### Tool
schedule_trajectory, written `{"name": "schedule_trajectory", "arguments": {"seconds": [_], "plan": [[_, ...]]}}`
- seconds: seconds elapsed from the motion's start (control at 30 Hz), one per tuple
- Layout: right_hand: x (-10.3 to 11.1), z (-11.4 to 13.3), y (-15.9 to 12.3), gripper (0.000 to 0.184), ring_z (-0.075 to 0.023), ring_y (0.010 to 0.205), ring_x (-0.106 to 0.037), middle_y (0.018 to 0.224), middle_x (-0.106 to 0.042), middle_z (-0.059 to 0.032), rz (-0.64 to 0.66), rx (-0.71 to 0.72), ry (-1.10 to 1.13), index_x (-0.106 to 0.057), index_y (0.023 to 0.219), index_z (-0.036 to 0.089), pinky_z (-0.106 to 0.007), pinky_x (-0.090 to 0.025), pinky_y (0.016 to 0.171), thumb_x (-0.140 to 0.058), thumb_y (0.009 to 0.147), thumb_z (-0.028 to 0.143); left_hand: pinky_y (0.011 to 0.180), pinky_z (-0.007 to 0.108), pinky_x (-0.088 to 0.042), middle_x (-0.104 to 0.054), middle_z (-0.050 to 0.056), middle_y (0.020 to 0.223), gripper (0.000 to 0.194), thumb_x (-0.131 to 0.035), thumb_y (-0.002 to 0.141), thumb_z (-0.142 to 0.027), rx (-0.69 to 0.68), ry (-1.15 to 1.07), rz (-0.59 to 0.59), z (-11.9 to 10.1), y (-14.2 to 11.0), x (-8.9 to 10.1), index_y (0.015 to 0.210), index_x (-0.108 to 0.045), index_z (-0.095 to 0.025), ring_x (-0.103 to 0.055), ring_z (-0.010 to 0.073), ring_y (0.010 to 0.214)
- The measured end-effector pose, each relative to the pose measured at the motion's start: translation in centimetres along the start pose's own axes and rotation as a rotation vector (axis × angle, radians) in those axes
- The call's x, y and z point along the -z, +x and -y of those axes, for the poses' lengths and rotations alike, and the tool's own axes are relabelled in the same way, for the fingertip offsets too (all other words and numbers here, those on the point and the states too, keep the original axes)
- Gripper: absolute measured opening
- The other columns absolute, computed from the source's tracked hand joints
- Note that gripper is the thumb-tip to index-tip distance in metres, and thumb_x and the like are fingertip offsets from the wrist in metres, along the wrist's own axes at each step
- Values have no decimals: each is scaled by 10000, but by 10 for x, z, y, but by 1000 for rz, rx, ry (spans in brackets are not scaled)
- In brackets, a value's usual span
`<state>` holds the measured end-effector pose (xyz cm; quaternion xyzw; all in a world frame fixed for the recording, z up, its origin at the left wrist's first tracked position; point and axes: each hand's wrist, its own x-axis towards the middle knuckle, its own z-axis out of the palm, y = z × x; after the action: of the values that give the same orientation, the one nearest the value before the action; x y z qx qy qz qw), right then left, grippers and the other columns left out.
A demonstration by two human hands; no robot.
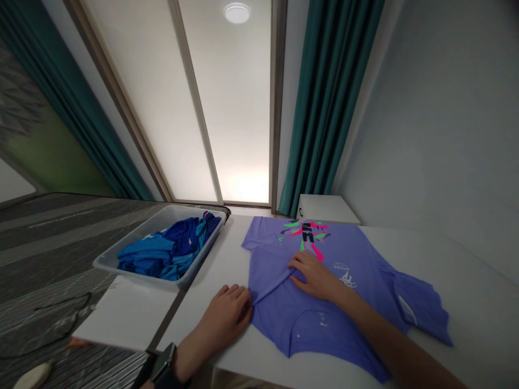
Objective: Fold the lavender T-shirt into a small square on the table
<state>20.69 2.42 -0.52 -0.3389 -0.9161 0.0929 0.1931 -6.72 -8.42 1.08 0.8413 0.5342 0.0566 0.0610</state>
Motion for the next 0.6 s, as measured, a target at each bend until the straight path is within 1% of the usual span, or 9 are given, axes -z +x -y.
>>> {"name": "schedule_trajectory", "arguments": {"seconds": [0.1,0.17,0.23,0.3,0.37,0.43,0.53,0.6], "plan": [[5,27,-9,284,-249,1117,-533,1170,-604,-112,20,44,50,-621,1137,208,-421,-412,988,-636,853,202,788,356,-357,-647,26,875,77,-500,901,-181,-2,-8,-6,4,-2,-1,870,-566,-206,-592,211,836],[6,51,-20,312,-228,1105,-536,1154,-610,-87,62,112,153,-623,1153,230,-381,-415,974,-663,844,218,786,354,-355,-646,24,872,69,-506,900,-186,0,-16,-13,6,-3,-1,868,-565,-205,-589,211,837],[3,72,-33,248,-206,1029,-554,1078,-628,-58,142,175,213,-650,1077,240,-348,-421,927,-695,833,253,787,354,-353,-645,22,867,65,-511,899,-192,2,-24,-23,6,-4,-2,863,-564,-205,-584,211,839],[-2,84,-45,187,-191,971,-553,1013,-631,-36,196,209,233,-662,1002,245,-335,-411,895,-713,825,278,786,352,-350,-643,18,858,64,-517,894,-193,1,-32,-31,7,-4,-3,855,-566,-206,-579,208,829],[-8,87,-55,175,-186,955,-545,990,-630,-24,210,205,245,-662,970,248,-337,-393,895,-726,811,282,781,349,-348,-640,14,842,67,-520,886,-185,-1,-35,-39,8,-3,-4,844,-567,-207,-573,203,808],[-12,86,-60,209,-186,975,-537,1013,-626,-22,190,179,263,-655,979,247,-341,-376,915,-738,788,270,776,345,-345,-636,9,826,67,-528,869,-170,0,-29,-54,10,-2,-4,828,-565,-207,-568,198,791],[-15,83,-63,275,-188,990,-526,1034,-615,-28,162,136,277,-633,1005,234,-334,-372,920,-750,758,262,761,342,-336,-628,6,803,79,-538,837,-135,14,2,-75,13,-3,-5,806,-558,-204,-564,198,779],[-15,84,-63,258,-193,971,-521,1003,-614,-33,158,125,257,-620,992,224,-333,-378,900,-735,766,267,749,341,-330,-626,10,811,81,-539,831,-123,9,23,-99,13,-5,-4,818,-554,-201,-562,200,784]]}}
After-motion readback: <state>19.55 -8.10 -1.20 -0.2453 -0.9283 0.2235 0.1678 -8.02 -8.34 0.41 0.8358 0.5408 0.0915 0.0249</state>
